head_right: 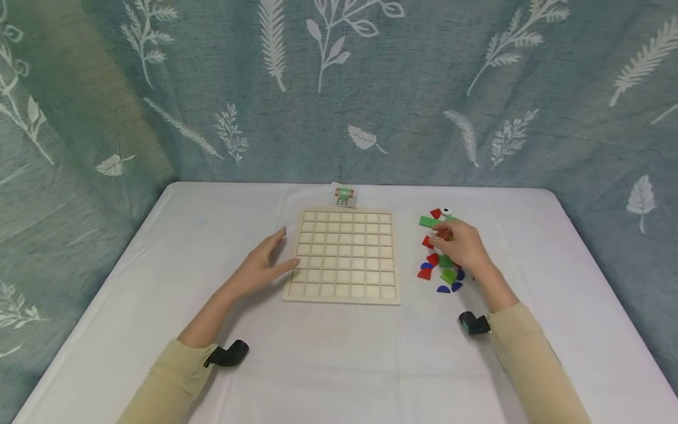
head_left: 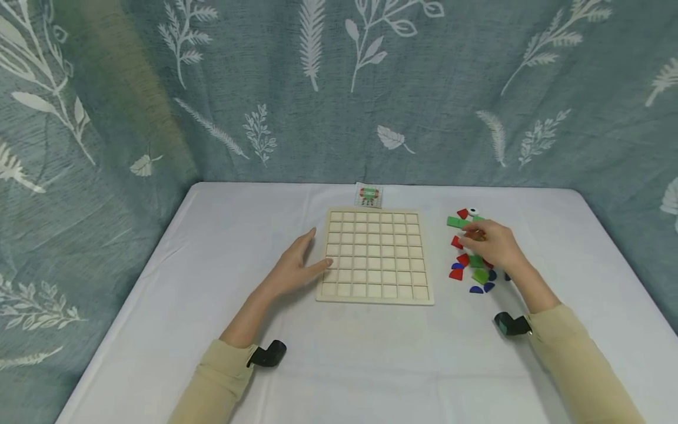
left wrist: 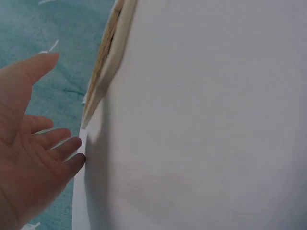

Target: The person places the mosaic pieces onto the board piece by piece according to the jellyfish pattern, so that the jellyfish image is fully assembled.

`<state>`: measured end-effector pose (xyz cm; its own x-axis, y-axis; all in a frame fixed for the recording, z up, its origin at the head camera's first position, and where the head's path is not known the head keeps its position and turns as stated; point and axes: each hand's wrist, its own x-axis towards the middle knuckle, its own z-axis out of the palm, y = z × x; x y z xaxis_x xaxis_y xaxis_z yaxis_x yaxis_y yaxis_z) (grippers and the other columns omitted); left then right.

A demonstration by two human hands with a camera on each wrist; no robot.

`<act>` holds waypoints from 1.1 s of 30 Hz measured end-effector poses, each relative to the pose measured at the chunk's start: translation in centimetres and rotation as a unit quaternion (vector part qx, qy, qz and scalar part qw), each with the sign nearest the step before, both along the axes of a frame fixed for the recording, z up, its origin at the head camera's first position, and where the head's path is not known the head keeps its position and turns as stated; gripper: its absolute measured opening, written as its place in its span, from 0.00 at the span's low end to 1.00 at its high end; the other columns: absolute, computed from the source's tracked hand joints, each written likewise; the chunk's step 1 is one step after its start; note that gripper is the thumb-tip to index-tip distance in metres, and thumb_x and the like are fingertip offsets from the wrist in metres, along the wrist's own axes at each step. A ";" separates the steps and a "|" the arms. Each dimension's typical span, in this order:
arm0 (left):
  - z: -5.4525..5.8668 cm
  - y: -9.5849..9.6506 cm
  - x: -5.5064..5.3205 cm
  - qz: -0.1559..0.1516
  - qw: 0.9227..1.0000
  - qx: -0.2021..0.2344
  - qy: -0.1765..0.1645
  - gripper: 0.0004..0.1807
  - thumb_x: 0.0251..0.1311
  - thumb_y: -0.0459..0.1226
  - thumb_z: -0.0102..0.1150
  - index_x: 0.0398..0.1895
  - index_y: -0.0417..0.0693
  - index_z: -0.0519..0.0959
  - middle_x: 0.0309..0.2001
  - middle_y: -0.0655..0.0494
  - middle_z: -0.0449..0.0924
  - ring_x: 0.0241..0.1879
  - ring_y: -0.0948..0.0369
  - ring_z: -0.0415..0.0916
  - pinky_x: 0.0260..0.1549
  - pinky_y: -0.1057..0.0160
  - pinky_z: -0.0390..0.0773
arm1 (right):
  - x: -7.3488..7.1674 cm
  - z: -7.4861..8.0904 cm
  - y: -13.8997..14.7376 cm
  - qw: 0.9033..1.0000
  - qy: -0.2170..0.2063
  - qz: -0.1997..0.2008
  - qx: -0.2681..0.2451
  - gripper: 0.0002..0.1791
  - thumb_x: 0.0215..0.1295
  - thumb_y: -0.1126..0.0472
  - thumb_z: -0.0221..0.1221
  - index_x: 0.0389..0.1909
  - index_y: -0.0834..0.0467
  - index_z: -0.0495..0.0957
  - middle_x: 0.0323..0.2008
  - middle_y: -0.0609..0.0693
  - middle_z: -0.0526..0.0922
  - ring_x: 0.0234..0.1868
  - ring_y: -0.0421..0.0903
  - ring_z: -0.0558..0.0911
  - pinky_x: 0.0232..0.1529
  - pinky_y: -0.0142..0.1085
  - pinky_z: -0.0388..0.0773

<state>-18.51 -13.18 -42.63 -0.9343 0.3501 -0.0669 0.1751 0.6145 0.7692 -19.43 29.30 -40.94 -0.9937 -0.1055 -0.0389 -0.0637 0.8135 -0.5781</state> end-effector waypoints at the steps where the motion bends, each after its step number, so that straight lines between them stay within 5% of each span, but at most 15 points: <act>1: -0.2 0.0 0.1 -0.006 1.000 -0.006 -0.008 0.50 0.64 0.53 0.60 0.78 0.42 0.45 0.75 0.40 0.48 0.74 0.45 0.44 0.69 0.42 0.49 | -0.1 -0.1 -0.1 1.000 -0.005 0.002 0.007 0.21 0.68 0.56 0.61 0.55 0.67 0.77 0.47 0.64 0.79 0.47 0.59 0.76 0.43 0.49 0.78; 12: -1.0 0.5 0.5 -0.075 0.996 -0.040 -0.031 0.58 0.60 0.54 0.63 0.77 0.37 0.35 0.77 0.39 0.32 0.76 0.46 0.27 0.70 0.42 0.36 | -0.8 -0.7 -0.6 0.999 -0.023 -0.002 0.037 0.19 0.64 0.58 0.65 0.50 0.66 0.80 0.46 0.62 0.80 0.44 0.56 0.73 0.45 0.50 0.76; 23: -1.4 0.8 0.7 -0.105 0.990 -0.090 -0.011 0.67 0.51 0.57 0.68 0.76 0.36 0.33 0.77 0.42 0.30 0.76 0.50 0.24 0.71 0.47 0.30 | -1.2 -1.3 -0.1 1.000 -0.015 -0.015 0.014 0.18 0.63 0.57 0.66 0.48 0.65 0.82 0.45 0.61 0.81 0.44 0.56 0.76 0.43 0.47 0.77; 33: -1.3 0.8 0.6 -0.120 0.988 -0.097 -0.006 0.69 0.47 0.57 0.71 0.76 0.34 0.34 0.77 0.41 0.30 0.76 0.49 0.23 0.71 0.48 0.28 | -2.2 -1.0 -2.3 0.997 -0.013 -0.018 -0.071 0.22 0.62 0.50 0.67 0.51 0.60 0.83 0.43 0.57 0.83 0.39 0.51 0.78 0.30 0.36 0.74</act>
<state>-17.94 -12.37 -43.96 -0.8246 0.5411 -0.1651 0.3253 0.6923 0.6441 -21.65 27.04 -41.96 -0.9958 -0.0764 -0.0514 -0.0202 0.7255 -0.6880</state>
